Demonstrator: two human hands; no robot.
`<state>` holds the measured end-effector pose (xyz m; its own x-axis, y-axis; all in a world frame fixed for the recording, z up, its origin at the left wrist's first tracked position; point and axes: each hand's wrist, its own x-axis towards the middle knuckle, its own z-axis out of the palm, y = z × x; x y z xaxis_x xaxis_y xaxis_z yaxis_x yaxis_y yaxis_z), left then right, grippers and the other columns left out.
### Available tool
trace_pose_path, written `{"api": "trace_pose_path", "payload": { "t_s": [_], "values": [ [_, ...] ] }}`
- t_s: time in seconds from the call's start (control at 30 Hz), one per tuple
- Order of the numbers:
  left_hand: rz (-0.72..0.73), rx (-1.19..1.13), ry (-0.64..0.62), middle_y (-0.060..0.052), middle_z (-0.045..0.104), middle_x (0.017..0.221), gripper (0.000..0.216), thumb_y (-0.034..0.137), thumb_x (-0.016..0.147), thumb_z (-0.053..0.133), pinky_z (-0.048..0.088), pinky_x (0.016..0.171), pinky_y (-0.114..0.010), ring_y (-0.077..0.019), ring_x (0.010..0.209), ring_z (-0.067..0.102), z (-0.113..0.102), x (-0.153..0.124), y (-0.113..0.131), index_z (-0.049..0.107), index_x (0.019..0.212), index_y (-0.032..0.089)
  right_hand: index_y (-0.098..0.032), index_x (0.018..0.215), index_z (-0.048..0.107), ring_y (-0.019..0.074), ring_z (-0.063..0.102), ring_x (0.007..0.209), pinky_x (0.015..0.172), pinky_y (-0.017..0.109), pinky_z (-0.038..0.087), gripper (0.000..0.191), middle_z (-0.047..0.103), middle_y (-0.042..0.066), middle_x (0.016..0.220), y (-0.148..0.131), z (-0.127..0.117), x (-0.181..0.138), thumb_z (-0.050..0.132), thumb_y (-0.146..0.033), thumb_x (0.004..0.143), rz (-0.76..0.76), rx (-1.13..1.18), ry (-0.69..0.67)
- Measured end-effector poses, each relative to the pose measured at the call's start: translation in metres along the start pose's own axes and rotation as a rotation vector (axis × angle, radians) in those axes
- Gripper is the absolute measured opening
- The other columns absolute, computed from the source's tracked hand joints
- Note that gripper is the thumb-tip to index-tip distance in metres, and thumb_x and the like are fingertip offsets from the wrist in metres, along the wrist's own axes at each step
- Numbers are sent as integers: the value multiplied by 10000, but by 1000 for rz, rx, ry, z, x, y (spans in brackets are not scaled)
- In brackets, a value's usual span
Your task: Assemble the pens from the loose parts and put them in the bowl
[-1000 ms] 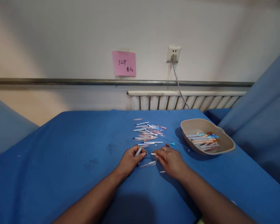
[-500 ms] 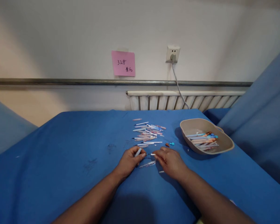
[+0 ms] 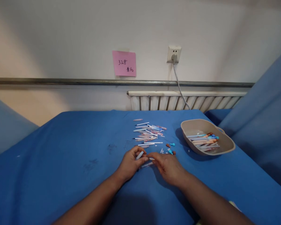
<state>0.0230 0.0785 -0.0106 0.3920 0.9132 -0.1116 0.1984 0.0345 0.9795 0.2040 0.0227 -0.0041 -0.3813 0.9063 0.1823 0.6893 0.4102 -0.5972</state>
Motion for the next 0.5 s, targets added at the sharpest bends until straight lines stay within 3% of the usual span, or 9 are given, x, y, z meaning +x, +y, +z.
{"api": "trace_pose_path", "payload": {
  "t_s": [0.13, 0.27, 0.4, 0.5],
  "values": [
    [-1, 17, -26, 80, 527, 617, 271, 268, 670, 703, 335, 444, -167, -66, 464, 431, 2, -1, -1, 529, 858, 178, -290, 1257, 520, 174, 629, 1011, 845, 271, 448, 457, 673, 13, 1129, 2, 4, 0, 425, -87, 859, -28, 55, 29],
    [72, 59, -31, 24, 613, 768, 335, 270, 692, 700, 442, 625, -225, -130, 678, 575, -2, 0, -1, 526, 963, 179, -280, 1208, 560, 172, 650, 931, 788, 272, 455, 408, 694, 15, 1063, 4, 4, 2, 431, -105, 863, 23, 50, 81],
    [152, 149, -66, -17, 645, 821, 173, 327, 842, 532, 457, 737, -278, -168, 790, 600, -14, 2, 5, 522, 937, 183, -271, 1144, 601, 159, 656, 776, 701, 260, 447, 335, 715, 6, 888, 10, 0, 2, 425, -151, 885, 107, 47, 128],
    [216, 334, -116, -31, 655, 871, 177, 312, 895, 436, 451, 785, -299, -188, 850, 596, -18, 0, 9, 556, 933, 188, -283, 1137, 604, 148, 648, 765, 687, 244, 436, 335, 705, -12, 836, 14, -1, 2, 437, -150, 878, 100, 72, 115]
  ]
}}
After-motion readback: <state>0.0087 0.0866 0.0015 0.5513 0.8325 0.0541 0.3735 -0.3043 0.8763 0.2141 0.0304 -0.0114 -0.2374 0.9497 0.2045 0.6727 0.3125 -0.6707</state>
